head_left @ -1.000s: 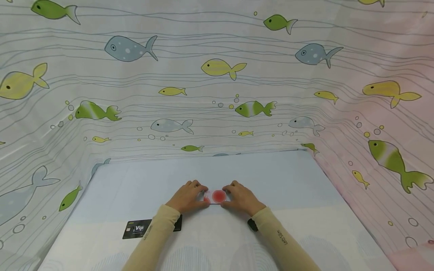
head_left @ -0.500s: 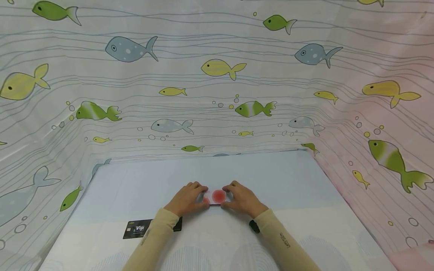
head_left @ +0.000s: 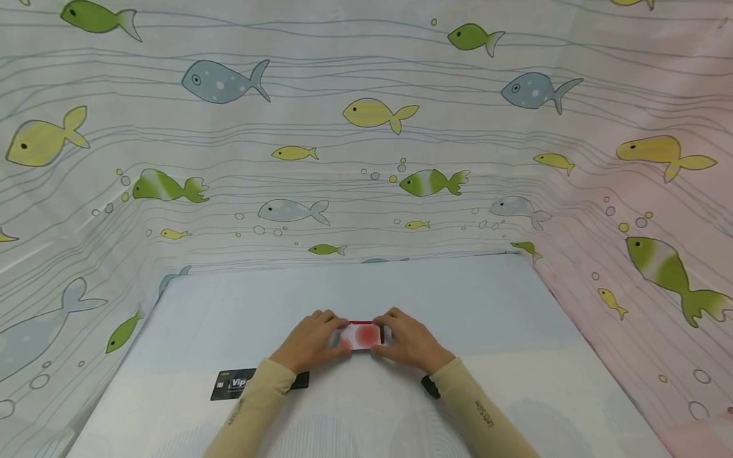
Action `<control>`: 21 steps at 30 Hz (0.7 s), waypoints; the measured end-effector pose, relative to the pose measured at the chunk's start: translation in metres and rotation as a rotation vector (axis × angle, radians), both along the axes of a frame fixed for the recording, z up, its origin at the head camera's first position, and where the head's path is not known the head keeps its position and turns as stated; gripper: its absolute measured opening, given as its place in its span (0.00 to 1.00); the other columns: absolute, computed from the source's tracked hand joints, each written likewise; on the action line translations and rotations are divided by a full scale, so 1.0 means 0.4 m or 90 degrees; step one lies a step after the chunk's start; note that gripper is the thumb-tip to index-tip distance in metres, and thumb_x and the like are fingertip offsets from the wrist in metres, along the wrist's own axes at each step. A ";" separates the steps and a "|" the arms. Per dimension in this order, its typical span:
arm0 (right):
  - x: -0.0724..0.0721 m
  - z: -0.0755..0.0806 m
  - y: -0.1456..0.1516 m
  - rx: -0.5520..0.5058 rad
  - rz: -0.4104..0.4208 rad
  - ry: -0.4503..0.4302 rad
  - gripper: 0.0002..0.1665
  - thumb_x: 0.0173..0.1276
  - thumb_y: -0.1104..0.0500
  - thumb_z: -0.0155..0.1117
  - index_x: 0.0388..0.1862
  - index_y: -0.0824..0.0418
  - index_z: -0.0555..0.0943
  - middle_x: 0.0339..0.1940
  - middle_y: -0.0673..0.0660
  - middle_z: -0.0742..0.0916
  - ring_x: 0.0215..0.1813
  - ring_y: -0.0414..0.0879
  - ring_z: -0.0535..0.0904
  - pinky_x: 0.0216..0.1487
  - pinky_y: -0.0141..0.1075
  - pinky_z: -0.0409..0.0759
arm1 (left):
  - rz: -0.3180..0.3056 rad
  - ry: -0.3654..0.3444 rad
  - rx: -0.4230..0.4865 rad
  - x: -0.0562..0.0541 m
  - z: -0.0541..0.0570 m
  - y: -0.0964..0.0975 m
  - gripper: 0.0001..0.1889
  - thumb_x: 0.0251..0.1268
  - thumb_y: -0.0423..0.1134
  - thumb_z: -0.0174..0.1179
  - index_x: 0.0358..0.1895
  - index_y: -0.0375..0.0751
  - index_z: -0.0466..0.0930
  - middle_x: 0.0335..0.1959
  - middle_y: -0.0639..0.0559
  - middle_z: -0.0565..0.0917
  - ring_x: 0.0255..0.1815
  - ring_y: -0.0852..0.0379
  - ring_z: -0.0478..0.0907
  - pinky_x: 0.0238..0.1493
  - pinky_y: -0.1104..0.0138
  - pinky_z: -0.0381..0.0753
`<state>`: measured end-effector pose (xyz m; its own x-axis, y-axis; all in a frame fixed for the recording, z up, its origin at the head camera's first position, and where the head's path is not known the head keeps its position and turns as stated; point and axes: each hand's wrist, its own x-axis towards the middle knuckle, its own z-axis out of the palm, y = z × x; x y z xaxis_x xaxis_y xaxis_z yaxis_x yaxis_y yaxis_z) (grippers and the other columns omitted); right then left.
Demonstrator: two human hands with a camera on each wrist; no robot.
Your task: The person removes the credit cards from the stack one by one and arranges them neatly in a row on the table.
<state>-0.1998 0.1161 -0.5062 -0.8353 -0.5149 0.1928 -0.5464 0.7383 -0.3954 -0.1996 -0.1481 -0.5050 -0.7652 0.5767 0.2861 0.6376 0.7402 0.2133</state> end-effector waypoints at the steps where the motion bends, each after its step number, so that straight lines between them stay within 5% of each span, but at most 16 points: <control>1: 0.002 0.001 0.000 0.000 0.002 0.001 0.32 0.60 0.44 0.78 0.59 0.56 0.83 0.49 0.52 0.83 0.41 0.40 0.77 0.44 0.37 0.80 | 0.001 0.001 -0.003 0.002 0.001 -0.001 0.27 0.59 0.57 0.72 0.56 0.44 0.84 0.47 0.51 0.82 0.49 0.50 0.78 0.51 0.54 0.79; 21: 0.024 0.013 -0.002 -0.011 0.044 -0.009 0.34 0.56 0.43 0.80 0.60 0.53 0.84 0.46 0.50 0.82 0.40 0.38 0.74 0.42 0.30 0.78 | -0.007 0.017 0.006 0.038 0.015 -0.021 0.28 0.55 0.58 0.74 0.55 0.46 0.84 0.46 0.53 0.80 0.47 0.53 0.77 0.48 0.56 0.80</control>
